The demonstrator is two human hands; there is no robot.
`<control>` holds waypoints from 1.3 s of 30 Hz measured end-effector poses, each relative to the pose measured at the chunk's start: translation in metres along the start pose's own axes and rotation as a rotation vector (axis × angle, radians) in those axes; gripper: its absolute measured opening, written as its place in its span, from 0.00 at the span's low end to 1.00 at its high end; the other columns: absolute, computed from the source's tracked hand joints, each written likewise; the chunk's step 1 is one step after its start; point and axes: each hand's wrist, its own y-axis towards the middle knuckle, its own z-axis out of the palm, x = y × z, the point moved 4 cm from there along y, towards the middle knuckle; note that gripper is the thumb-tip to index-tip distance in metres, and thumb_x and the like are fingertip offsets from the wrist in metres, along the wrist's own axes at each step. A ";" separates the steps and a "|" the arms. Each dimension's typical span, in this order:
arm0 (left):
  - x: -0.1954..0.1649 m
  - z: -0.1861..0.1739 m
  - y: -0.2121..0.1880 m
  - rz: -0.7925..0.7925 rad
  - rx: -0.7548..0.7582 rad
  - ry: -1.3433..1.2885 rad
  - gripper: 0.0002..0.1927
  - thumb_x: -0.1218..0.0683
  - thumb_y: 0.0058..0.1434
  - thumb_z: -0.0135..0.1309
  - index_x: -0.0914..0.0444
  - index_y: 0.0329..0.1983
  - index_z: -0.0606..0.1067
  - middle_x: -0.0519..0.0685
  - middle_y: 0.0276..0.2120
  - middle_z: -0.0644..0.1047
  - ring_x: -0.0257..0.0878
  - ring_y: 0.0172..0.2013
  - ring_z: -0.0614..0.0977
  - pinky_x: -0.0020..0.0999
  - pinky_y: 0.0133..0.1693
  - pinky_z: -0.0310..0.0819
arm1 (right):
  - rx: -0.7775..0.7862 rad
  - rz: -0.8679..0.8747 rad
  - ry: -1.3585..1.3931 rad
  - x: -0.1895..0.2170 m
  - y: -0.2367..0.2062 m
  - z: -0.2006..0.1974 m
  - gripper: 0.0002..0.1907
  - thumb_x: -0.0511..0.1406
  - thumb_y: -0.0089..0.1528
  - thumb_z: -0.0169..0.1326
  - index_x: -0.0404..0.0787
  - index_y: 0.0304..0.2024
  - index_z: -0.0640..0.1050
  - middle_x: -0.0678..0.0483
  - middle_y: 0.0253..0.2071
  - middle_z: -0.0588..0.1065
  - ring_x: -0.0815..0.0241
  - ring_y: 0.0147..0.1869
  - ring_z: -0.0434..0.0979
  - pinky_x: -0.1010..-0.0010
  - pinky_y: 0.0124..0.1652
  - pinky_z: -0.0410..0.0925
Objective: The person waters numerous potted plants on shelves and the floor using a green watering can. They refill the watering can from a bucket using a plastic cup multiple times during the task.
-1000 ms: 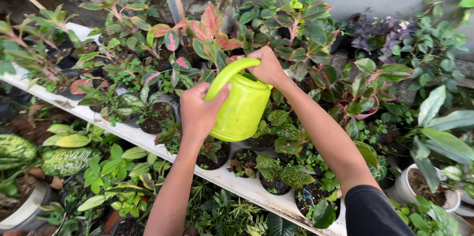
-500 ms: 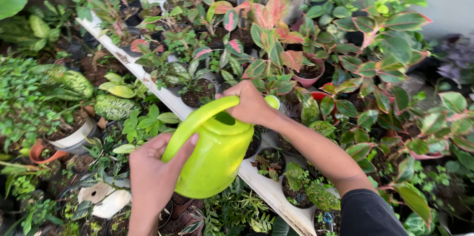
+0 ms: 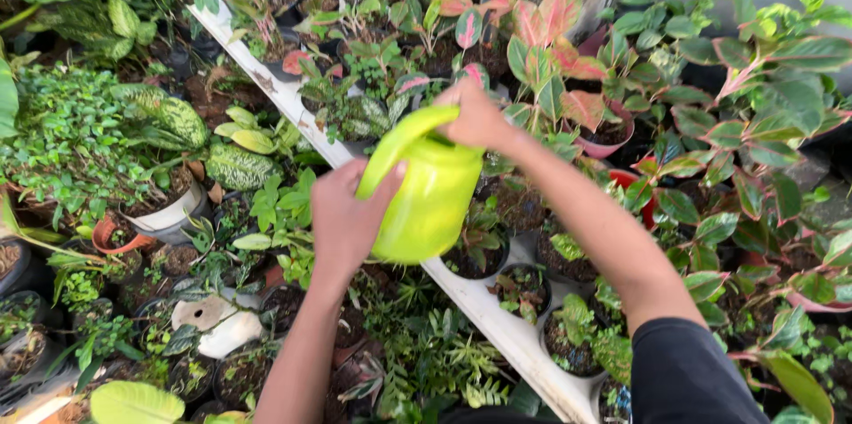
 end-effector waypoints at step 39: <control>0.318 -0.216 -0.151 -0.417 0.074 -0.126 0.09 0.61 0.60 0.58 0.68 0.42 0.74 0.46 0.30 0.76 0.30 0.29 0.77 0.28 0.34 0.74 | 0.369 -0.215 -0.366 0.026 -0.037 0.341 0.10 0.32 0.55 0.63 0.44 0.39 0.86 0.52 0.28 0.76 0.50 0.36 0.78 0.58 0.43 0.68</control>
